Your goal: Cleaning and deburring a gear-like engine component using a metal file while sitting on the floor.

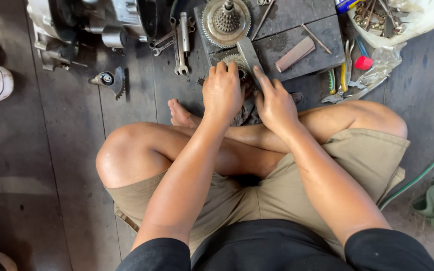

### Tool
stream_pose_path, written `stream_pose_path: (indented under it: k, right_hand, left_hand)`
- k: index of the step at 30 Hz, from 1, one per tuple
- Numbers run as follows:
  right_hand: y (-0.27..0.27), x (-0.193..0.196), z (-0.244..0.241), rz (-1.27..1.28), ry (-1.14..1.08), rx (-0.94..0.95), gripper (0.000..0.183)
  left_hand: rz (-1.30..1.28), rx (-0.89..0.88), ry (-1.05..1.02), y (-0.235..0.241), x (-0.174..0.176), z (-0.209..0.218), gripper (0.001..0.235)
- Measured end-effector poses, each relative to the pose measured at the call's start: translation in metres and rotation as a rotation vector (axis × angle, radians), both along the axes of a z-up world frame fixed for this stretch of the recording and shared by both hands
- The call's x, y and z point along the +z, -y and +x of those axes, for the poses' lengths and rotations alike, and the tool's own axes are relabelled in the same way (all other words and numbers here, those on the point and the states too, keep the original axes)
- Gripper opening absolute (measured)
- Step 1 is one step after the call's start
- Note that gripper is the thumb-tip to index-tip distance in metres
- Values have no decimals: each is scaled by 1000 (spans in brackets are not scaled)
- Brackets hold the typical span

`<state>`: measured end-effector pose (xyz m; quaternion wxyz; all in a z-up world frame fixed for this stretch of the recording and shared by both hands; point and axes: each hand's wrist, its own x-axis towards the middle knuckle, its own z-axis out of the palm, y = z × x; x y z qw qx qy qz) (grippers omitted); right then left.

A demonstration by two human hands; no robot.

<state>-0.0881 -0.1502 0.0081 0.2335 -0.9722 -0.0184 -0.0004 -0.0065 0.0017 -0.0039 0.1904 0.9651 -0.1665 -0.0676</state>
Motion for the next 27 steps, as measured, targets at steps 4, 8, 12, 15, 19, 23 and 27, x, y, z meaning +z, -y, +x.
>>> stream_pose_path:
  k: [4, 8, 12, 15, 19, 23, 27]
  right_hand:
    - [-1, 17, -26, -37, -70, -27, 59]
    - [0, -12, -1, -103, -7, -30, 61]
    - [-6, -3, 6, 16, 27, -46, 58]
    - [-11, 9, -21, -73, -69, -55, 59]
    - [-10, 7, -25, -123, -121, -26, 60]
    - [-7, -2, 3, -11, -40, -44, 58]
    - [-22, 11, -27, -61, -137, -73, 64]
  left_hand:
    - [-41, 0, -74, -4, 9, -2, 42]
    - [-33, -11, 10, -2, 26, 2, 42]
    - [3, -33, 21, -6, 5, 2, 37]
    - [-47, 12, -24, -8, 20, -1, 43]
    - [-73, -31, -36, -9, 17, 4, 40]
    - [-98, -103, -20, -10, 15, 13, 42]
    - [-103, -93, -97, -18, 27, 19, 45]
